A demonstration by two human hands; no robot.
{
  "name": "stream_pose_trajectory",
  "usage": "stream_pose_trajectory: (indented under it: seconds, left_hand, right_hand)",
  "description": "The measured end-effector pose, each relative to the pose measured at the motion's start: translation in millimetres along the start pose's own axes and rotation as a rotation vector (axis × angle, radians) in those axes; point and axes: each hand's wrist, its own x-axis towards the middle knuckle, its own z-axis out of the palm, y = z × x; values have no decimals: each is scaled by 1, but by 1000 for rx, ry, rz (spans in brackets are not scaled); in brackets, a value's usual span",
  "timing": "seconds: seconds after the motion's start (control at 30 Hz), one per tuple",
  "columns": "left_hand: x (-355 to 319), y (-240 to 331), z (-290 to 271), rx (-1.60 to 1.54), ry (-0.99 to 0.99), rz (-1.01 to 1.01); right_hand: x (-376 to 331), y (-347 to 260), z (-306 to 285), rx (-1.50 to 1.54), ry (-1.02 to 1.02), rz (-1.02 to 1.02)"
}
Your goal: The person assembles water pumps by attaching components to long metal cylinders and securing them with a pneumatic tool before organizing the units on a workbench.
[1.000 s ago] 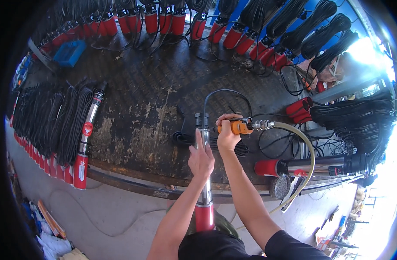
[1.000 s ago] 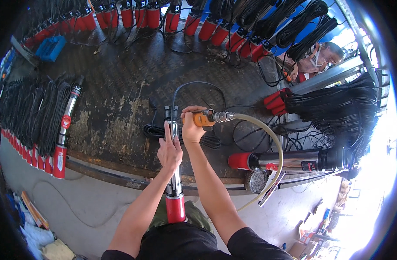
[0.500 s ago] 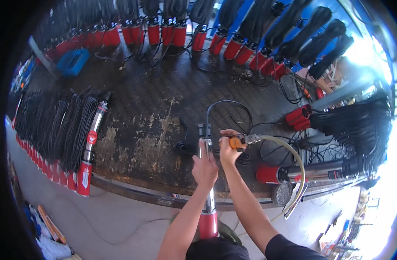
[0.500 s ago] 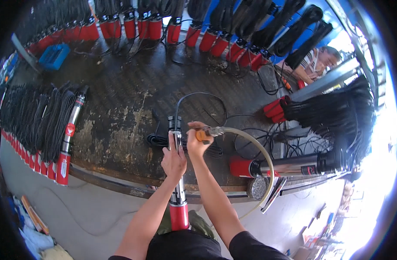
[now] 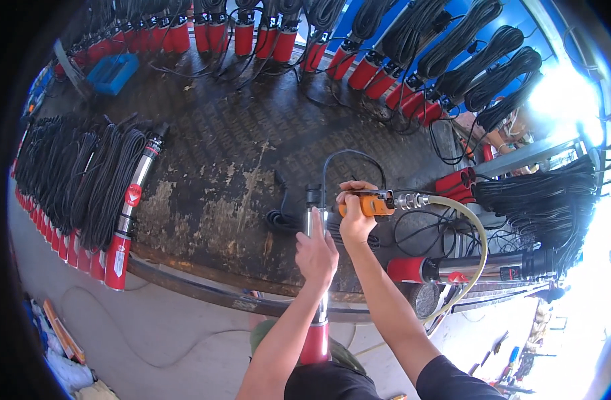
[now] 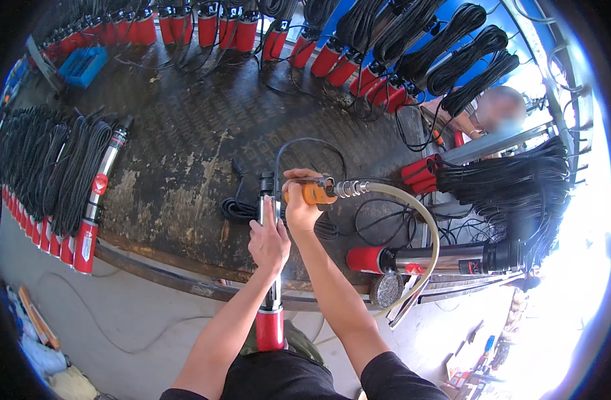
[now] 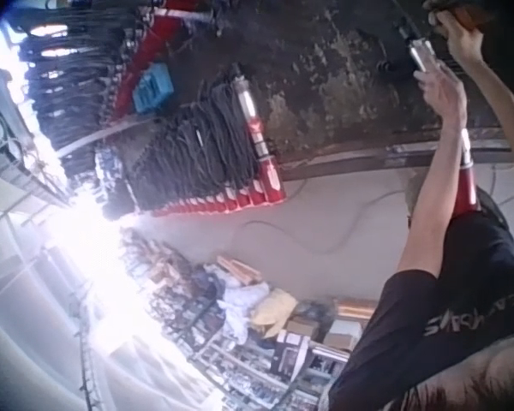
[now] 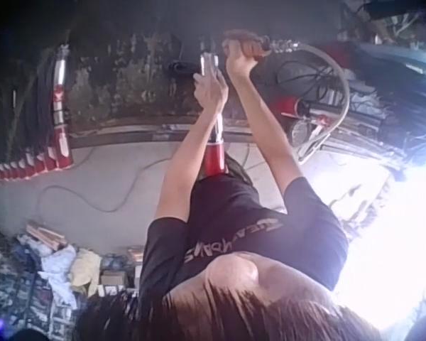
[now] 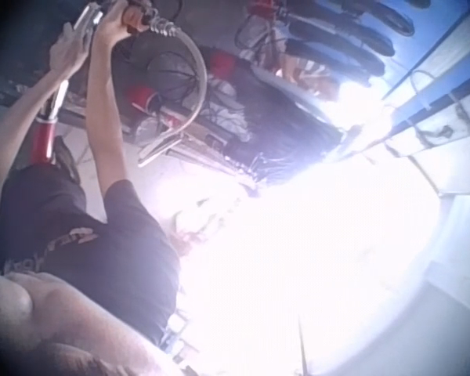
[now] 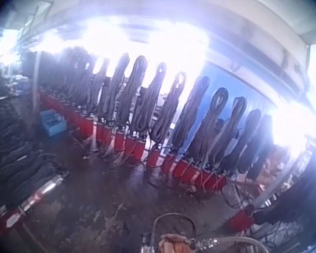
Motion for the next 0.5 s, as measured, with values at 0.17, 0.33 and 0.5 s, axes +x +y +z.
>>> stream_pose_trajectory:
  seconds: [0.17, 0.33, 0.5]
  left_hand:
    - [-1, -2, 4, 5, 47, 19]
    - [-1, 0, 2, -3, 62, 12]
    - [-2, 2, 0, -14, 56, 3]
  right_hand:
    - [3, 3, -4, -117, -29, 7]
    - [2, -2, -1, -90, -22, 42]
    - [0, -3, 1, -38, -6, 40]
